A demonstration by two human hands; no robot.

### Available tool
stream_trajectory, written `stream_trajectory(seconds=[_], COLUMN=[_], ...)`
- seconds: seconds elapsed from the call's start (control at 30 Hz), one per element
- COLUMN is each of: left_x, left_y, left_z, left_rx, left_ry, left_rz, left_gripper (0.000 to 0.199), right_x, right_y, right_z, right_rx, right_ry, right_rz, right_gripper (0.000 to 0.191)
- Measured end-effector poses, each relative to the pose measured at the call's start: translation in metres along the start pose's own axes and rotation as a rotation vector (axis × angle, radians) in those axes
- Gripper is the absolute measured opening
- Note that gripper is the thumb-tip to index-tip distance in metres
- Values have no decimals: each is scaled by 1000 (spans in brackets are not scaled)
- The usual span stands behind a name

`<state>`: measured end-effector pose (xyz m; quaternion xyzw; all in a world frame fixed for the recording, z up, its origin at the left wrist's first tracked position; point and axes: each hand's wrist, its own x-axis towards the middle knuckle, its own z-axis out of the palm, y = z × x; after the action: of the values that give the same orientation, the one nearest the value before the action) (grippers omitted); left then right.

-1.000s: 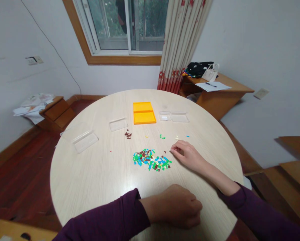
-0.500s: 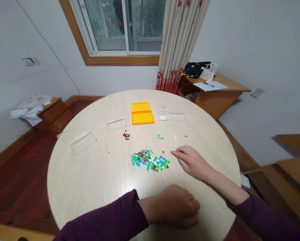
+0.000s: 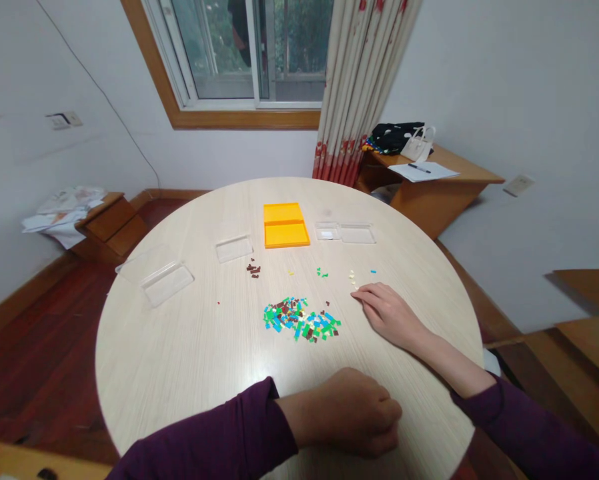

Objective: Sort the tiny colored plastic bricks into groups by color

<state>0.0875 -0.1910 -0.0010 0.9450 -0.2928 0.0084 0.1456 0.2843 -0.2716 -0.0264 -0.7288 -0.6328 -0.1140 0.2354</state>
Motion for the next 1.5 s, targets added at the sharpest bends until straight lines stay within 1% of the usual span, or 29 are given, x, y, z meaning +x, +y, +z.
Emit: stream_trajectory(seconds=[0.13,0.2,0.27,0.4,0.5,0.63,0.77,0.9,1.03,1.1,1.23,1.4,1.5], left_x=[0,0,-1,-2,-1,0,0,1,-1,-2,-3,-1,0], left_y=[0,1,1,1,1,2,1,2,3,3,3,2,3], left_z=[-2,-3,-4,-4,-3,-4,-7,-10,-12,-11,-9,-7,-8], left_rx=[5,7,3,1,3,5,-2,-11,-13,-12,-15,7,4], left_ry=[-19,-23,-23,12,16,3,-16,-52,-50,-38,13,-45,-47], left_rz=[11,6,5,8,6,2,5,-5,-14,-10,-11,-8,-12], left_gripper=[28,28,27,28,27,27,27,27,25,25,25,26,27], right_x=[4,6,7,13,20,25,23,21,18,16,13,13,12], right_y=[5,1,-8,-33,-42,-42,-38,-35,-32,-31,-32,-34,-33], right_z=[2,3,3,4,7,12,15,14,6,3,2,6,8], right_rx=[-27,-22,22,139,171,190,205,209,180,157,139,95,63], right_ry=[8,14,12,-15,-18,-41,-41,14,113,141,81,-8,-36], right_rz=[41,43,22,-55,-83,-80,-63,-51,-22,-16,-31,-58,-68], right_gripper=[35,35,35,36,35,33,36,35,34,35,38,40,39])
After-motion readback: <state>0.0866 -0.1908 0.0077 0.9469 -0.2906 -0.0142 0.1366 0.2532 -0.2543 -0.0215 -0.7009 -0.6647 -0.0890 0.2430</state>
